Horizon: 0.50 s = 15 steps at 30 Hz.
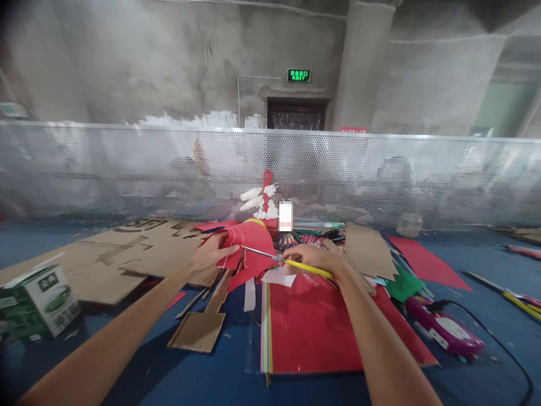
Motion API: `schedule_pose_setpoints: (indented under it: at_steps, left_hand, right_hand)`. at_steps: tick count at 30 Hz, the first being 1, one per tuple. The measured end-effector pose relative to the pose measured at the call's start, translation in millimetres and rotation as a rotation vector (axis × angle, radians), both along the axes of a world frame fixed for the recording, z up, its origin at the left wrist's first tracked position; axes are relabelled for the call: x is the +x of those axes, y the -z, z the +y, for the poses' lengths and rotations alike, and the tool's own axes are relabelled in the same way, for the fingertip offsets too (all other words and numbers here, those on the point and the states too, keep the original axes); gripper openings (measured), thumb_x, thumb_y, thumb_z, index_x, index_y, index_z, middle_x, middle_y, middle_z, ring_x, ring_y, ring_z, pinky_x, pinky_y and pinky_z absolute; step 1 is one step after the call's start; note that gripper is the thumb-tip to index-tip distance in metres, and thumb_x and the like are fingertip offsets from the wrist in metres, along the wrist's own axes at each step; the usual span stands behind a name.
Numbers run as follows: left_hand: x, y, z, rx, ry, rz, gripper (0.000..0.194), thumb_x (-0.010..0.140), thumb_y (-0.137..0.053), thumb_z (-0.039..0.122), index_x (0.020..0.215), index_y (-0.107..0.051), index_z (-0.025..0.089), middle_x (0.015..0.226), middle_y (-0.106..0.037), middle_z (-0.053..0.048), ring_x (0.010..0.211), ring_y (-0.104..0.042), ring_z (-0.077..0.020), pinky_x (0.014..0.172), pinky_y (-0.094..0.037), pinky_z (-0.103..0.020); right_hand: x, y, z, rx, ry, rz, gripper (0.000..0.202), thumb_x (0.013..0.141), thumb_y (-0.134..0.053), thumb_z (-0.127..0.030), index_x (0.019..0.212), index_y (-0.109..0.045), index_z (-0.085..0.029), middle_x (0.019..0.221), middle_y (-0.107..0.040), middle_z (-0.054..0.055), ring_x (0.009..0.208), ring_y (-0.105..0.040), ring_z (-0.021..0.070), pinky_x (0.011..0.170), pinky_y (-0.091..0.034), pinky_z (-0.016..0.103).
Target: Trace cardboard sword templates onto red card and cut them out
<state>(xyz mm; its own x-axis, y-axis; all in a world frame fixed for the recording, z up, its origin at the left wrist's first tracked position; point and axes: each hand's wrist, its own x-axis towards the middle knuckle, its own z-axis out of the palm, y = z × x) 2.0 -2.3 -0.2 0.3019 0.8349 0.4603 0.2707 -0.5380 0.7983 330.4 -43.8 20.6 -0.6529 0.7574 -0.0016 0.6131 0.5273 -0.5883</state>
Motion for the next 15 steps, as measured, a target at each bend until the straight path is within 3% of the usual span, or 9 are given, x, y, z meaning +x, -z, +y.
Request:
schedule_pose_setpoints:
  at_steps: [4,15]
  left_hand:
    - [-0.7,-2.1,-2.0,-0.012,-0.004,0.097,0.056,0.075,-0.075,0.045,0.119,-0.066,0.012,0.128,-0.069,-0.019,0.124,-0.061,-0.0389,0.109,-0.042,-0.054]
    - [0.3,-1.2,-2.5,0.003,0.002,0.042,0.058,0.072,-0.078,0.05,0.116,-0.07,0.014,0.123,-0.072,-0.017,0.123,-0.061,-0.0401,0.109,-0.043,-0.055]
  right_hand:
    - [0.2,-0.9,-0.8,0.004,0.018,-0.004,0.046,0.082,-0.068,-0.053,0.114,-0.072,-0.019,0.105,-0.071,0.007,0.094,-0.064,0.0236,0.079,-0.048,0.03]
    - [-1.1,-2.2,-1.7,0.003,0.033,0.005,0.048,0.078,-0.069,-0.052,0.111,-0.073,-0.017,0.101,-0.072,0.009,0.092,-0.064,0.0256,0.075,-0.049,0.031]
